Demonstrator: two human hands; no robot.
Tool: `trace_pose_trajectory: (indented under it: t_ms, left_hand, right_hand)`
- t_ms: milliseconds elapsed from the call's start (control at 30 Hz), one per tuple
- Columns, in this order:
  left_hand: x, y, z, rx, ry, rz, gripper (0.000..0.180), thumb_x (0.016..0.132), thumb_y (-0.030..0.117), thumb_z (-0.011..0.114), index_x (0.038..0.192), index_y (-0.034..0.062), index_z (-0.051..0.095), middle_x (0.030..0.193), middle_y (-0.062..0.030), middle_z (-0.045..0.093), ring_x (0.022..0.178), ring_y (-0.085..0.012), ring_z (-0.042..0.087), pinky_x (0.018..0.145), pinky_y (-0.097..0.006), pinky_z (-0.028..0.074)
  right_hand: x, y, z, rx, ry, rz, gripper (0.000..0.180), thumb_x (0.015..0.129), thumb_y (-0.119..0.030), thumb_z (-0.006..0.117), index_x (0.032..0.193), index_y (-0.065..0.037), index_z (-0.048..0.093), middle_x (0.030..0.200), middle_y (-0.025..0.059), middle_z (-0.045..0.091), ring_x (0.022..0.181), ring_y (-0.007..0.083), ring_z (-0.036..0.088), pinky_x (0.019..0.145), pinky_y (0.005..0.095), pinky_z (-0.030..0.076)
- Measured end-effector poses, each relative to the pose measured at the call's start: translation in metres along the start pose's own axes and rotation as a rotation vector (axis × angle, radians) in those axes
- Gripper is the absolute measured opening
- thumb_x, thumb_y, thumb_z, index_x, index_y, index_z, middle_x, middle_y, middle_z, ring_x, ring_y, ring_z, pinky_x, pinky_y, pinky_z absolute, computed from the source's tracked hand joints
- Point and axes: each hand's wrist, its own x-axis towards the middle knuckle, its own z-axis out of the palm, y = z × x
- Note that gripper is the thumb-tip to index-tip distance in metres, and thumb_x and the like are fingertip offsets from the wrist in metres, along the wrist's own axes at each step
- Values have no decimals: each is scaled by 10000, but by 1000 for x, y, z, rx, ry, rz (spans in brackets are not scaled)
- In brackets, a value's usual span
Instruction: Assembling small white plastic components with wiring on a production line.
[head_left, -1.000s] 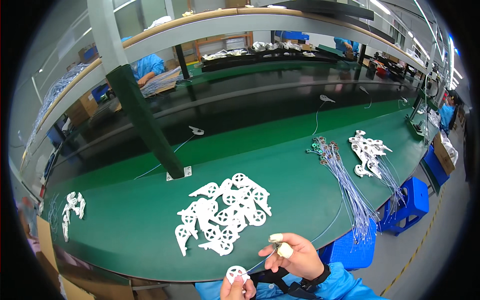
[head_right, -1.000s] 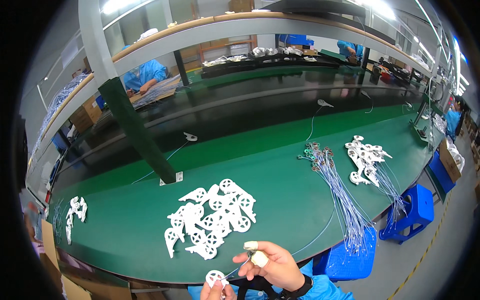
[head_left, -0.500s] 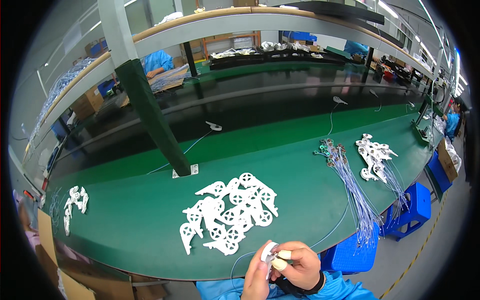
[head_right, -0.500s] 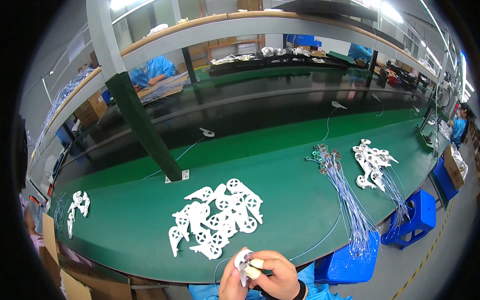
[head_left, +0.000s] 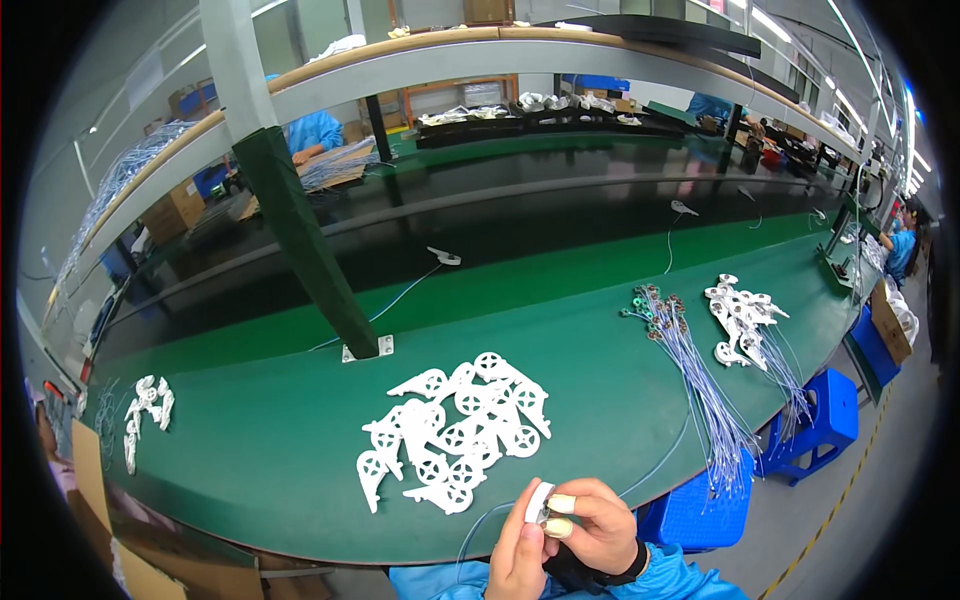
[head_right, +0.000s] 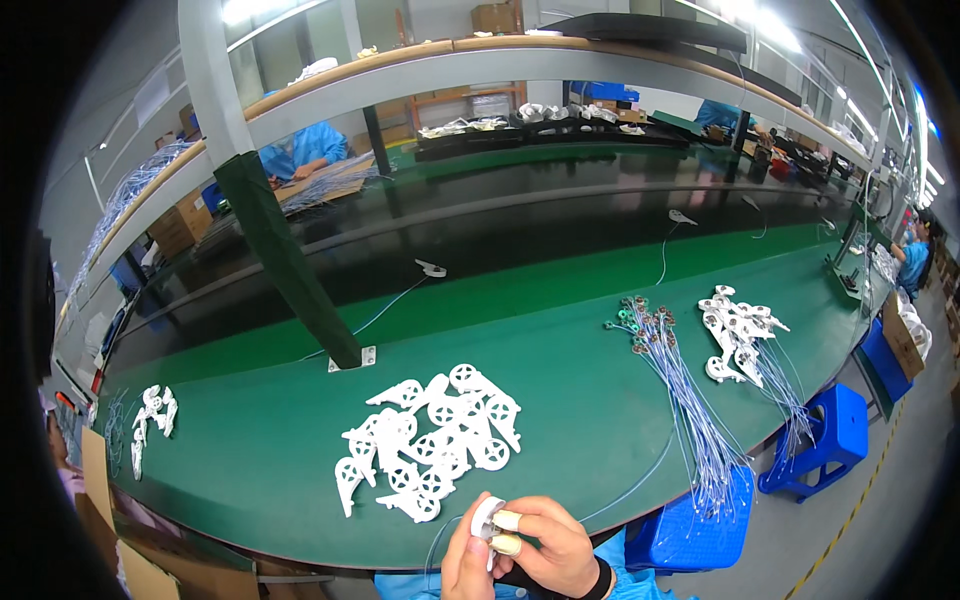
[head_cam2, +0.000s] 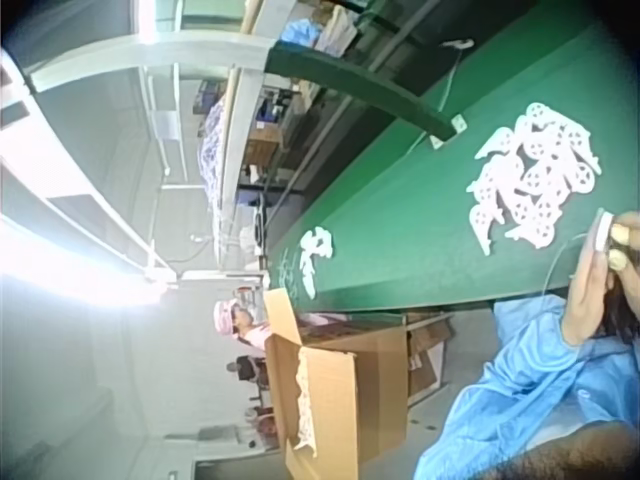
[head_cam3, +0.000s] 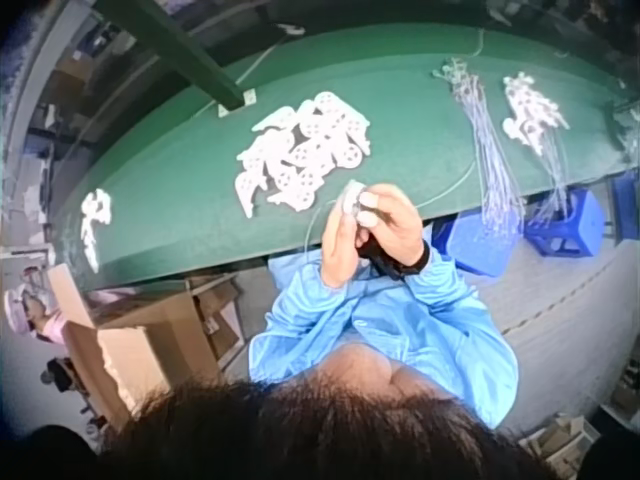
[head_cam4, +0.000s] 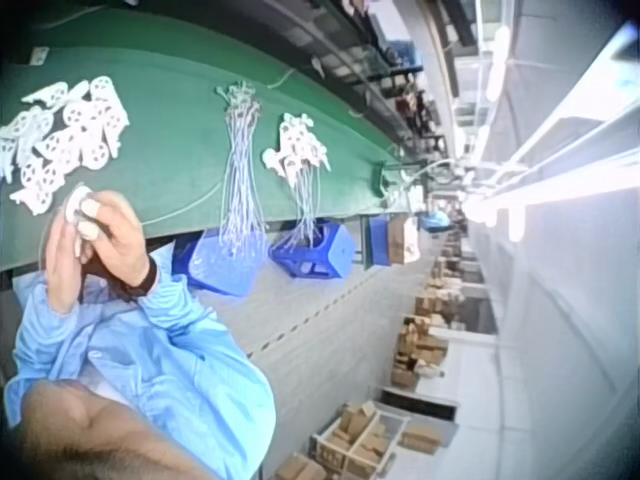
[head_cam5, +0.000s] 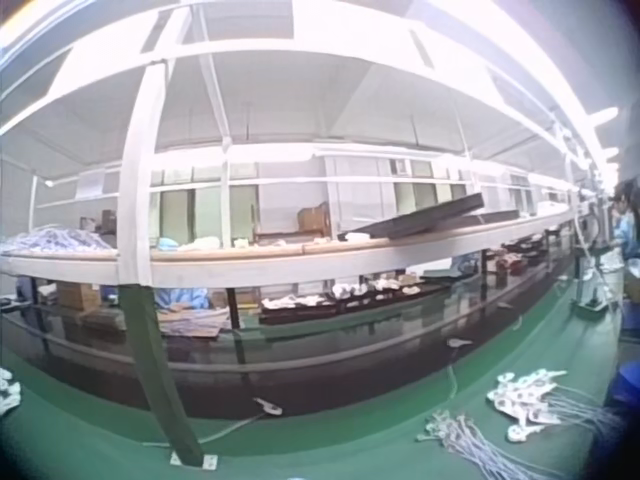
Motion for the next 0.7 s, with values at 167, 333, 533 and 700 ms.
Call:
trace_pose_trajectory:
  t_ms: [167, 333, 533, 700]
  left_hand:
    - [0, 1, -1, -14, -48, -3, 427, 992, 207, 341, 1335, -46, 366, 851, -10, 507, 626, -43, 390, 540, -166, 318]
    - [-2, -2, -2, -43, -40, -51, 420, 990, 198, 358, 1338, -37, 369, 860, -7, 512, 616, -39, 388, 530, -164, 318]
    - [-2, -9, -5, 81, -5, 41, 407, 982, 149, 369, 1339, -46, 361, 869, -17, 534, 573, -40, 381, 504, -172, 327]
    - [-3, -4, -4, 249, -25, 152, 396, 978, 137, 371, 1331, -42, 376, 763, 1, 515, 538, -39, 367, 488, -180, 321]
  right_hand:
    - [1, -1, 1, -115, 54, 29, 216, 728, 70, 680, 924, 11, 610, 932, 138, 608, 761, 197, 623, 641, 278, 509]
    - [7, -4, 3, -250, 38, -38, 191, 679, 75, 691, 843, 7, 622, 847, 115, 634, 728, 228, 627, 626, 289, 499]
    - [11, 5, 0, -327, -27, -232, 243, 625, 100, 662, 846, 14, 610, 829, 138, 637, 662, 267, 616, 579, 311, 495]
    - [19, -7, -1, -343, -69, -247, 235, 627, 122, 622, 835, 16, 599, 820, 144, 639, 628, 270, 607, 545, 318, 486]
